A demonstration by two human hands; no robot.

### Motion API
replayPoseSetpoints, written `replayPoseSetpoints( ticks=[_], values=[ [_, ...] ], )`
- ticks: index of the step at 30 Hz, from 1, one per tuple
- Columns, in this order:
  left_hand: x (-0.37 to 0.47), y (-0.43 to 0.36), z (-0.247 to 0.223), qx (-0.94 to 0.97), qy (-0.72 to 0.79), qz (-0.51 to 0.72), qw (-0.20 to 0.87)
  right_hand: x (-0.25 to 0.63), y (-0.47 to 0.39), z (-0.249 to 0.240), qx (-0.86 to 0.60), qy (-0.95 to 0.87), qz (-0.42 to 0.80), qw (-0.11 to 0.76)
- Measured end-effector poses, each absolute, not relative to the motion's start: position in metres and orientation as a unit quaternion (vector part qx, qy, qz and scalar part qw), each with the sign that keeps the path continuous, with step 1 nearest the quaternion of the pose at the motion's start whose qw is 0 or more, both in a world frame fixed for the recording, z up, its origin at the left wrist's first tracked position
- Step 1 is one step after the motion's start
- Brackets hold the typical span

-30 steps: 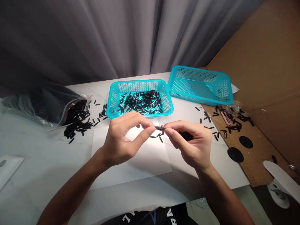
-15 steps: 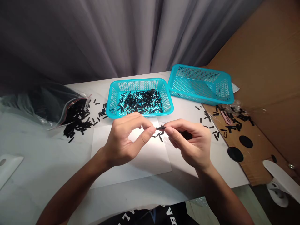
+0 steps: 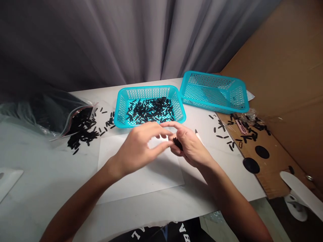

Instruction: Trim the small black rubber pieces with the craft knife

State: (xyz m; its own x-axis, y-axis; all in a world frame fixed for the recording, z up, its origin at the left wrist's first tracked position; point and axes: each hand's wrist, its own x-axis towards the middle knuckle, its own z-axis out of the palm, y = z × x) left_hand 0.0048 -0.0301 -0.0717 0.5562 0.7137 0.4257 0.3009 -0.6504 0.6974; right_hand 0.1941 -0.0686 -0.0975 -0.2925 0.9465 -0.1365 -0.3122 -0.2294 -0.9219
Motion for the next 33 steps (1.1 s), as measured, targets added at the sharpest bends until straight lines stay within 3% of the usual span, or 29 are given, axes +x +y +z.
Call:
replayPoseSetpoints(
  ticks=[6, 10, 15, 24, 27, 30, 33],
  values=[
    [0.011, -0.040, -0.072, 0.819, 0.319, 0.332, 0.341, 0.192, -0.074, -0.094, -0.339, -0.440, 0.714, 0.427],
    [0.008, -0.034, -0.072, 0.800, 0.335, 0.390, 0.308, 0.197, -0.070, -0.095, -0.366, -0.455, 0.679, 0.444],
    [0.001, -0.030, -0.066, 0.805, 0.308, 0.466, 0.201, 0.204, -0.071, -0.092, -0.433, -0.508, 0.553, 0.498],
    [-0.001, -0.032, -0.058, 0.818, 0.278, 0.461, 0.201, 0.200, -0.082, -0.074, -0.482, -0.591, 0.344, 0.548],
    [-0.013, -0.024, -0.059, 0.851, 0.324, 0.361, 0.203, 0.204, -0.081, -0.075, -0.511, -0.566, 0.316, 0.565],
    [-0.021, -0.015, -0.074, 0.910, 0.362, 0.094, 0.178, 0.208, -0.079, -0.078, -0.522, -0.533, 0.311, 0.589],
    [-0.014, -0.012, -0.105, 0.911, 0.383, 0.056, 0.144, 0.210, -0.077, -0.080, -0.518, -0.526, 0.312, 0.598]
  ],
)
